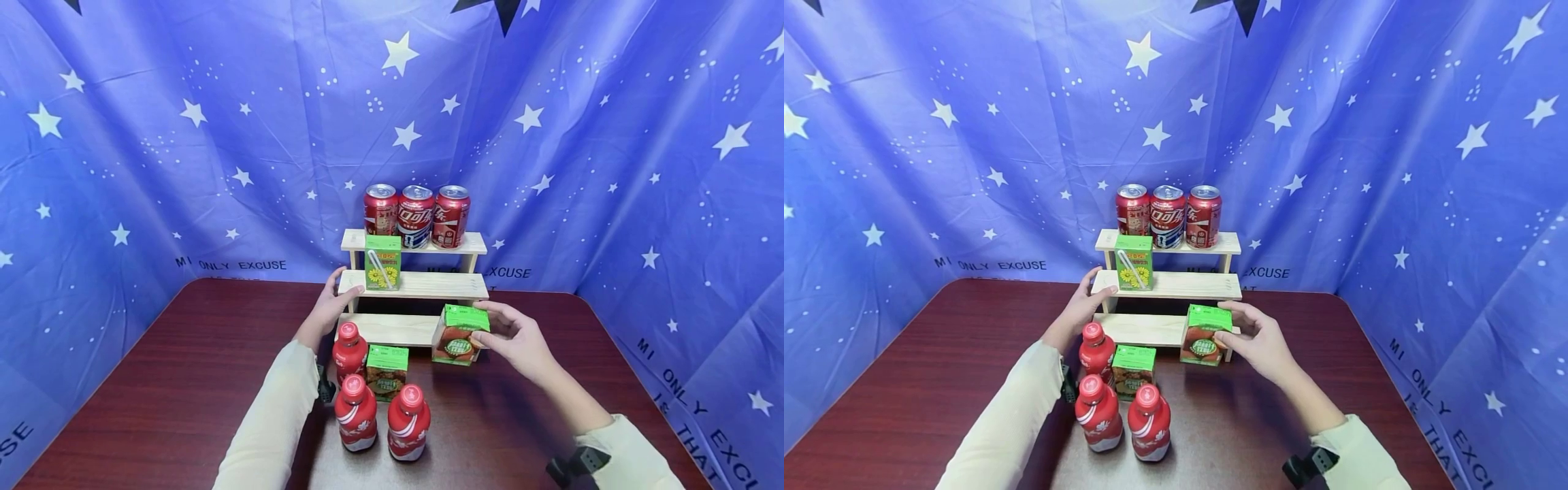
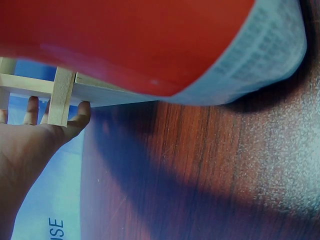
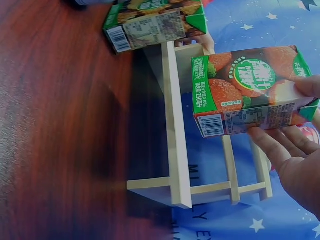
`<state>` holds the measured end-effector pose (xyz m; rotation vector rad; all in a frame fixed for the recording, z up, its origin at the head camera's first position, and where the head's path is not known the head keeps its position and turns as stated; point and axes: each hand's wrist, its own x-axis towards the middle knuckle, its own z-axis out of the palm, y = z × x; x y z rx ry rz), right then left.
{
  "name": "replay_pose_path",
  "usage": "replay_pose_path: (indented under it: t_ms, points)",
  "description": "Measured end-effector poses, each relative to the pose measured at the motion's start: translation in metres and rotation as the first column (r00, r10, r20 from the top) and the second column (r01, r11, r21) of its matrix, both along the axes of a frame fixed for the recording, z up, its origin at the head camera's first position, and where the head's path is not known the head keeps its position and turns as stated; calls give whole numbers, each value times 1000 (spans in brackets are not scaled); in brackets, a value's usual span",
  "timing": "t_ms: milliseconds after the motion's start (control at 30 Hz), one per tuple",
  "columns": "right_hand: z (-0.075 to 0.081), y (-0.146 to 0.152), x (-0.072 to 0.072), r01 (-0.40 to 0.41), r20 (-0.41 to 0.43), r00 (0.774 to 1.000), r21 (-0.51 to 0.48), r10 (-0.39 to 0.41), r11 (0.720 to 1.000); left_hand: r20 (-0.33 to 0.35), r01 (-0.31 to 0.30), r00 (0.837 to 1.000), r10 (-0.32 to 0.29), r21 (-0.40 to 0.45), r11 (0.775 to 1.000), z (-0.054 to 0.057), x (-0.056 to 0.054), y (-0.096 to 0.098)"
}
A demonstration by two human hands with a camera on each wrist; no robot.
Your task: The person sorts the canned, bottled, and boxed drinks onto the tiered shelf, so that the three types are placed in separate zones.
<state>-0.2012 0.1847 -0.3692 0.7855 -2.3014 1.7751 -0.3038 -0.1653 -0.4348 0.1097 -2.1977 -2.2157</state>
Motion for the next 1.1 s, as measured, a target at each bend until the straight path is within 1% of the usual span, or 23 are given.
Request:
replay_pose_path:
  t_ms: [100,267,433,667,700,800,900,933,1100]
  points:
    - [3,1,-2,10,-4,1000,12,-10,1000,1,-4,1000,4,7,1000,0,1,0]
    - [7,2,-6,66,0,998,49,-66,997,0,-7,1000,7,4,1000,-1,2,2]
    - [13,2,-13,111,14,994,51,-112,993,3,-9,1000,9,1,1000,1,3,2]
    - [20,-1,-25,134,4,991,22,-134,991,-3,3,1000,-3,7,1000,0,1,1]
    - [21,-1,-27,135,5,991,19,-135,991,1,8,1000,-8,8,1000,3,4,1]
    - [24,-4,-31,143,4,990,13,-143,990,1,16,1000,-16,10,1000,4,3,1]
    - [26,-7,-36,152,4,988,20,-152,988,8,15,1000,-15,12,1000,4,3,1]
    - [27,-9,-38,159,5,987,25,-159,987,5,10,1000,-11,7,1000,1,0,1]
    - [31,-14,-47,182,18,983,36,-182,983,7,2,1000,-2,8,1000,1,0,0]
